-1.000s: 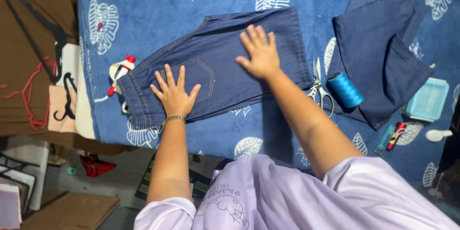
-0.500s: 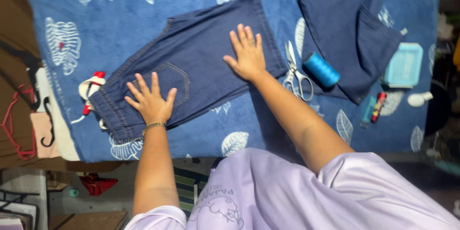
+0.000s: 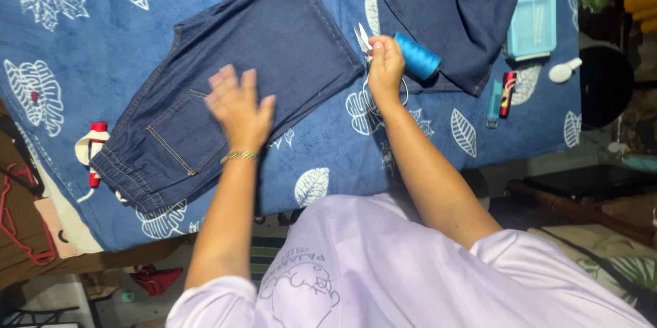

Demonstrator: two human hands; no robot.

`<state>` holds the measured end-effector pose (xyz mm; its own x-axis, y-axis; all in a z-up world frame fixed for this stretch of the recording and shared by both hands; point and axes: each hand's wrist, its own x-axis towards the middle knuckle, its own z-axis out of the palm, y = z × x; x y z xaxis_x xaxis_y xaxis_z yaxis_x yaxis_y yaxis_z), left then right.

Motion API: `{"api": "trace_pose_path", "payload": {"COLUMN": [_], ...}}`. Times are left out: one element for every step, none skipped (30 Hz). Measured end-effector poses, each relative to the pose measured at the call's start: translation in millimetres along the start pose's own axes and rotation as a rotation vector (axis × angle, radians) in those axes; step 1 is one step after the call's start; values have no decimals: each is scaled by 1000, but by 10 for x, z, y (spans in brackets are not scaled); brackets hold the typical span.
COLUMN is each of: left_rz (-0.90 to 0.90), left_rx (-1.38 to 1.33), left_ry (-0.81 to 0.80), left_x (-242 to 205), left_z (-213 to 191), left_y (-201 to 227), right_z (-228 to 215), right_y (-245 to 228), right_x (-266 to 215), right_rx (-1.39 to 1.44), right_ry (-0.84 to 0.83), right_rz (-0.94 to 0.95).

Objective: The person folds a pair of blue jeans on a patterned work surface. They align the legs, fold the garment in half, then fold it again into a compact rectangle. Scissors and a spool of thread are visible on the table but not used.

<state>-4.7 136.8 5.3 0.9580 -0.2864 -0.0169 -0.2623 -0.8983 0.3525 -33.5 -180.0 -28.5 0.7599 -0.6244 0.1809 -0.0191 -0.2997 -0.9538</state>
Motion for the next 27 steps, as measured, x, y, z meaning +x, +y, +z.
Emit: {"api": "trace_pose_path", "payload": {"left_rz": [75,126,177,222,268,314,333,352,370,355,341,327,320,314,305,310,315,320,323,327,330,328,326,325,317,309,299], "left_rx": [-43,-53,-64,-55,-48,-40,-52,-64,-76,-59,-39,-20,7,35,63,80,98,117,116,116,116,114,111,107,85,64,41], "left_ry": [-25,-54,-83,-95,-104,-114,-133,-151,-170,-193,-214,-236,-238,-240,-240,-239,-237,-235,-223,-212,-200,-208,-212,-217,-216,-215,-217], "left_x": [65,111,155,195,237,270,301,330,353,376,400,418,423,414,408,404,403,420,415,406,406,399,402,404,409,414,400], "left_z": [59,121,182,244,315,378,438,500,556,606,650,688,720,741,754,764,768,778,791,803,810,813,813,812,816,816,822], "left_y": [210,414,596,755,904,1015,1102,1176,1227,1264,1291,1314,1330,1333,1330,1326,1316,1314,1311,1309,1303,1295,1293,1290,1296,1290,1293], "right_z": [-45,-92,-131,-162,-191,-217,-233,-234,-235,-227,-194,-163,-143,-125,-103,-82,-58,-52,-65,-77,-86,-97,-109,-116,-124,-125,-134], "right_y": [24,45,66,85,106,125,141,151,153,144,117,77,25,-38,-109,-181,-250,-304,-346,-378,-400,-413,-419,-421,-419,-418,-416], "right_x": [16,28,30,16,9,3,-4,-17,-32,-52,-86,-123,-156,-196,-230,-259,-283,-282,-286,-289,-289,-288,-273,-265,-255,-256,-270], "right_rx": [25,51,77,16,-46,-107,-136,-164,-193,-212,-229,-246,-276,-307,-336,-334,-331,-326,-318,-310,-300,-293,-287,-281,-278,-275,-272], "right_ry": [-21,-41,-62,-112,-161,-209,-251,-293,-334,-334,-332,-331,-319,-306,-296,-325,-354,-384,-389,-395,-401,-391,-379,-367,-369,-371,-375], "right_rz": [56,111,165,190,213,237,216,195,174,159,144,129,86,43,-1,60,120,180,169,159,148,157,163,169,108,47,-12]}}
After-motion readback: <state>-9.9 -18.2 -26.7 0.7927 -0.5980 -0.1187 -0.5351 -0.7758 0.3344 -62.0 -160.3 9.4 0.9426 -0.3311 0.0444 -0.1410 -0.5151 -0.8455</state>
